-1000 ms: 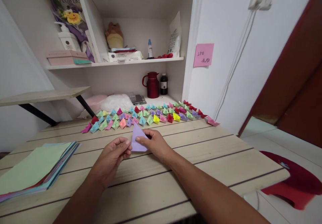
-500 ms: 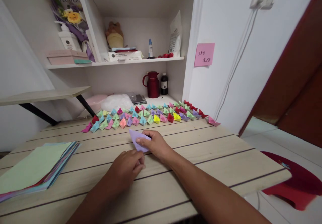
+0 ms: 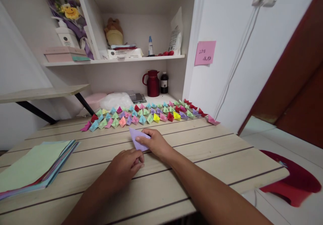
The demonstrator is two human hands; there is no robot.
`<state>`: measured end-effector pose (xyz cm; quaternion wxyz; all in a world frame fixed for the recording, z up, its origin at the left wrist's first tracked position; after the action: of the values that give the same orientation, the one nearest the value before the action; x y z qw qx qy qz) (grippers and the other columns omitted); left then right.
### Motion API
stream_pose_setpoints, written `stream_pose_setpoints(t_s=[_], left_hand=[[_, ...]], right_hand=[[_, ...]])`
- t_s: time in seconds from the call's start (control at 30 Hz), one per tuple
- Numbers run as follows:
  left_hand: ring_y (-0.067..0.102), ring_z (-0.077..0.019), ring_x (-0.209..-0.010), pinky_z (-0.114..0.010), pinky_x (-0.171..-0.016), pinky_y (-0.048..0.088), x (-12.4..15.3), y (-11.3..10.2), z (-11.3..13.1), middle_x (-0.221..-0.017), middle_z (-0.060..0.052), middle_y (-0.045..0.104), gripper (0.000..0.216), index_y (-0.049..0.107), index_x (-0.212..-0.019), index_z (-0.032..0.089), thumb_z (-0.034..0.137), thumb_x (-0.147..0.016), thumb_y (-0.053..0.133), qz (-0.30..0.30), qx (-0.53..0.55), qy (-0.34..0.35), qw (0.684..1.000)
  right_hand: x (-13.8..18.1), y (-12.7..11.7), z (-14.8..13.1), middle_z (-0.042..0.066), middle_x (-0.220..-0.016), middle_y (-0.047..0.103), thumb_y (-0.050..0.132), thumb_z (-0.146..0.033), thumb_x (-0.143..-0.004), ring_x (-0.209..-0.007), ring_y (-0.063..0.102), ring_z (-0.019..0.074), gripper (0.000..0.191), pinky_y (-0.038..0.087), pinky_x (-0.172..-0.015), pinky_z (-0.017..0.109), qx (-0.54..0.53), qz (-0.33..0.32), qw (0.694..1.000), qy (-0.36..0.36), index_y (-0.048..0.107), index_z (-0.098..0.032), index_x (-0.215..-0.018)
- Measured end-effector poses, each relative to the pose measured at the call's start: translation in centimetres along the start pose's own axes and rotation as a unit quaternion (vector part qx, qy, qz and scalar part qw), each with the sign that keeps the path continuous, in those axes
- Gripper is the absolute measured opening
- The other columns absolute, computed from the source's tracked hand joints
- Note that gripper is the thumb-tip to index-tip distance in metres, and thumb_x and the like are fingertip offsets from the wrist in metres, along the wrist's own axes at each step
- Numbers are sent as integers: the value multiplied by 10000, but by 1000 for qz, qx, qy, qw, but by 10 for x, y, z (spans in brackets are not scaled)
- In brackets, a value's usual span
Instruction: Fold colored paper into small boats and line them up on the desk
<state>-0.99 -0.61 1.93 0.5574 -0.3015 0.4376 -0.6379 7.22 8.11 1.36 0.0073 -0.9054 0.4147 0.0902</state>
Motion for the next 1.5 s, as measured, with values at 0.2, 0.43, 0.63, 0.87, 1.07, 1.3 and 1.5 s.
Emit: stream_pose_setpoints(t_s=[0.2,0.43,0.63,0.87,1.07,1.3,1.5], left_hand=[[542,-190,-765,-307,-714,315,0,1,-1,-774,-8,636,125,601,-812,228,173,-788,492,0,6,6,1000],[535,-178,-679,-289,-637,298,-1,-7,-4,-691,-2,629,122,604,-695,222,207,-777,515,52,64,-19,996],[503,-152,-556,-256,-547,297,-5,0,-36,-589,31,568,220,532,-684,225,416,-768,601,117,237,-124,956],[575,-156,-593,-277,-566,433,-12,12,-26,-729,-11,610,425,485,-928,204,477,-685,703,99,452,-109,880],[569,-127,-542,-265,-586,450,-10,-6,-28,-674,-22,653,304,530,-789,178,433,-704,671,154,484,-163,846],[539,-98,-545,-206,-575,423,-4,-17,-42,-567,31,600,231,586,-732,162,359,-683,697,222,496,-188,818],[532,-98,-515,-199,-547,410,-3,-21,-39,-542,30,597,180,581,-699,164,311,-682,683,249,475,-182,824]], right_hand=[[1,1,0,-52,-611,457,753,-460,-678,-535,371,84,355,263,-509,229,-12,3,1000,3,558,-168,-727],[-2,-7,0,-34,-620,503,764,-465,-675,-553,403,94,357,296,-536,236,-65,50,997,-7,582,-163,-735],[-7,-18,2,-15,-676,568,797,-432,-654,-591,470,103,351,354,-555,235,-146,97,984,-18,627,-159,-794],[-5,-11,1,-19,-677,588,817,-399,-642,-602,507,106,332,398,-568,238,-140,83,986,-37,615,-166,-765],[-3,-2,4,-20,-663,590,802,-364,-675,-568,499,92,301,374,-543,224,-121,42,991,-32,601,-154,-756],[-5,1,7,-9,-716,639,830,-306,-646,-589,551,97,323,411,-560,216,-170,29,985,-26,603,-150,-814],[-4,2,6,5,-749,662,836,-287,-644,-623,583,106,334,442,-593,226,-173,25,984,-9,638,-141,-870]])
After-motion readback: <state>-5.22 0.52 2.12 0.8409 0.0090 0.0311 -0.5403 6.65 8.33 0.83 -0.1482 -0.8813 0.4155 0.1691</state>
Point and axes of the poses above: each hand's wrist, its own x-axis away from the middle knuckle, its own y-axis out of the palm, z = x × y, the point moved 6 cm from there along -x, towards the middle knuckle
